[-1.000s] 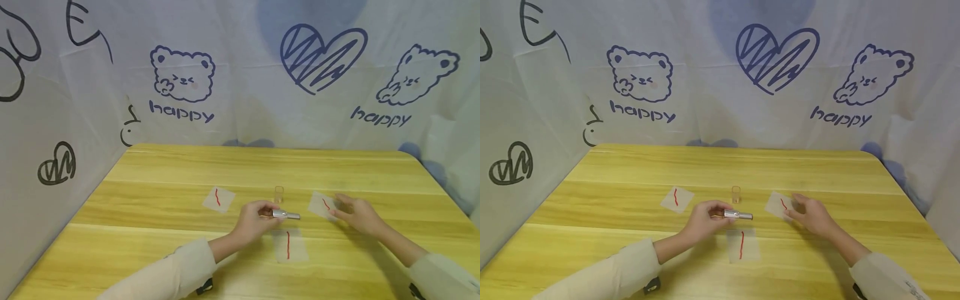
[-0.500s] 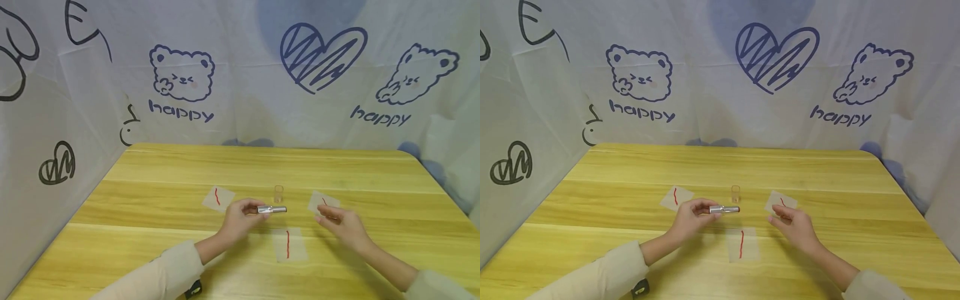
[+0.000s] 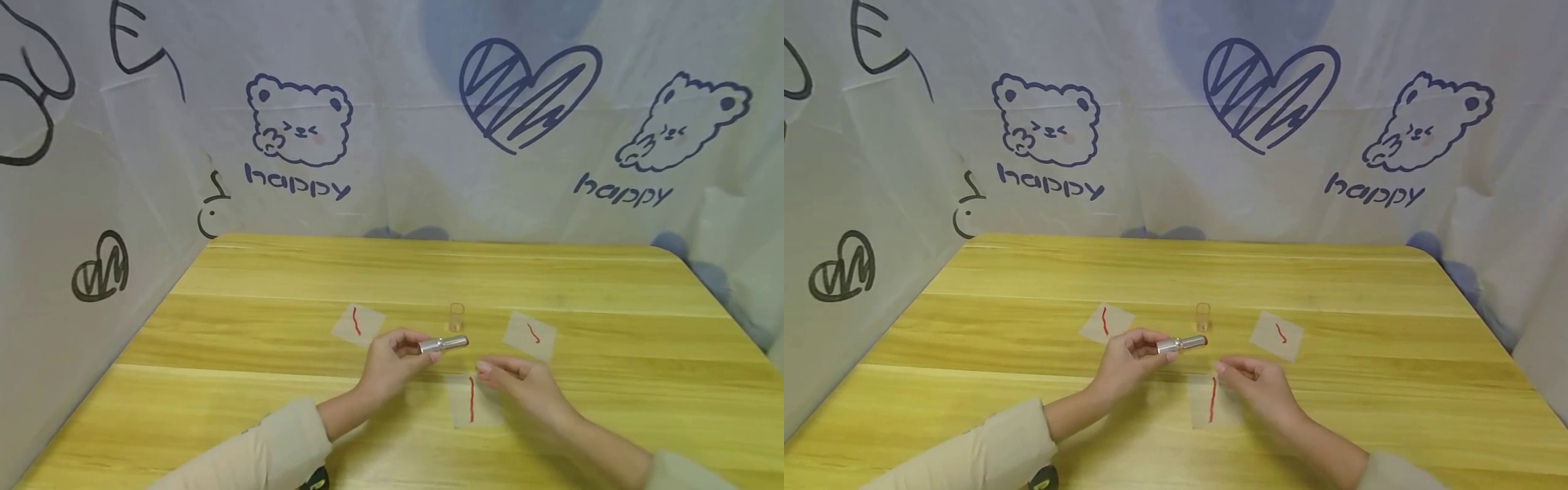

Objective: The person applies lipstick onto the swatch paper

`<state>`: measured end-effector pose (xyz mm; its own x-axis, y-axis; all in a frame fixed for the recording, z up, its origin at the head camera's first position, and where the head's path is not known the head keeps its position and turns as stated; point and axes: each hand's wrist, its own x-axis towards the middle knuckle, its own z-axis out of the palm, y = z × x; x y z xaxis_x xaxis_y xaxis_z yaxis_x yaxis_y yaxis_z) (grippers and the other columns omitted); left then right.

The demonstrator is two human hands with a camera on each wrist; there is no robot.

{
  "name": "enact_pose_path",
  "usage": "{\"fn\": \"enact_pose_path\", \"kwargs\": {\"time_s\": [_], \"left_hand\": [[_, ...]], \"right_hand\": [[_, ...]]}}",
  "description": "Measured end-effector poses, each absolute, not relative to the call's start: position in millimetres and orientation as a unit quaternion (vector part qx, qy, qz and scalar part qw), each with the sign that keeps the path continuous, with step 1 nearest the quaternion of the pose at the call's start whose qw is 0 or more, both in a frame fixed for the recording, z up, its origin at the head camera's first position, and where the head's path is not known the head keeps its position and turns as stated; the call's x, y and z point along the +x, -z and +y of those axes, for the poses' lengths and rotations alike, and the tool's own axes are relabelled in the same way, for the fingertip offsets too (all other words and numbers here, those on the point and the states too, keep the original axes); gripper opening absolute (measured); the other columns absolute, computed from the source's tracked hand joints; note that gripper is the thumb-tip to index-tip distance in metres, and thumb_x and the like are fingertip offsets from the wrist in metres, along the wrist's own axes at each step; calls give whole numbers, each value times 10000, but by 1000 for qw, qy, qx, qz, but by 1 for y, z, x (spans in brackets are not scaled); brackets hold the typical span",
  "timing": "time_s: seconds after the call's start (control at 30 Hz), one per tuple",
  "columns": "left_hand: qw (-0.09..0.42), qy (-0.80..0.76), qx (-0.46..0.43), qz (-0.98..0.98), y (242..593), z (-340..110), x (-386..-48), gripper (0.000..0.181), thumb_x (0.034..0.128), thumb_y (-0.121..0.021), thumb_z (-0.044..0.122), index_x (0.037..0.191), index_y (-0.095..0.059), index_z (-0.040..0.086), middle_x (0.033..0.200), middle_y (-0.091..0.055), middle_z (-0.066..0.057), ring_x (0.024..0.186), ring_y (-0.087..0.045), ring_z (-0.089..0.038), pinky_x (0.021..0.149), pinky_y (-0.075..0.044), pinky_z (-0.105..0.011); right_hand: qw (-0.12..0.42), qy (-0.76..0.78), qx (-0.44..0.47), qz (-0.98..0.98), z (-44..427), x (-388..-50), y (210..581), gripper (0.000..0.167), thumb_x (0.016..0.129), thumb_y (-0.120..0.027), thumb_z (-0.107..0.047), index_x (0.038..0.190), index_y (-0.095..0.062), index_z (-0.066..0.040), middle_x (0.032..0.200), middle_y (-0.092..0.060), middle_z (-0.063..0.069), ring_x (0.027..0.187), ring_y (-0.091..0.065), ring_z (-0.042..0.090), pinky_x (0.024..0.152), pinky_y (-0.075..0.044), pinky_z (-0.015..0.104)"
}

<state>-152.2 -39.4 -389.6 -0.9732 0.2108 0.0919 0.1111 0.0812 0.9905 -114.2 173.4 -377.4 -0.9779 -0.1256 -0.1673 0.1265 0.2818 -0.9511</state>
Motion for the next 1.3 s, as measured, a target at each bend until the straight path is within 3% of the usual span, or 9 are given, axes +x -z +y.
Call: {"fn": "enact_pose_path", "kwargs": {"time_s": [0.23, 0.7, 1.3], "left_hand": [[35, -684, 96, 722, 386, -31, -142, 281, 757, -727, 8, 992, -610, -92, 996, -653, -216, 847, -654, -171, 718, -559, -180], [40, -719, 97, 687, 386, -20, -134, 291, 758, -702, -50, 1007, -575, -130, 1011, -639, -248, 865, -658, -209, 746, -557, -179], [37, -717, 95, 690, 389, -19, -133, 296, 762, -709, -30, 1011, -577, -123, 1009, -638, -234, 887, -656, -226, 758, -553, -172]], "right_hand": [[137, 644, 23, 752, 164, -115, 376, 540, 947, -517, -335, 1281, -465, 86, 1269, -551, 218, 1140, -587, 268, 1041, -406, 381], [122, 711, 68, 689, 149, -114, 378, 489, 952, -526, -259, 1246, -470, 128, 1220, -599, 175, 1019, -635, 130, 915, -510, 231], [127, 753, 76, 641, 144, -113, 376, 480, 937, -556, -221, 1254, -461, 127, 1064, -688, 38, 930, -655, 63, 875, -517, 184]]}}
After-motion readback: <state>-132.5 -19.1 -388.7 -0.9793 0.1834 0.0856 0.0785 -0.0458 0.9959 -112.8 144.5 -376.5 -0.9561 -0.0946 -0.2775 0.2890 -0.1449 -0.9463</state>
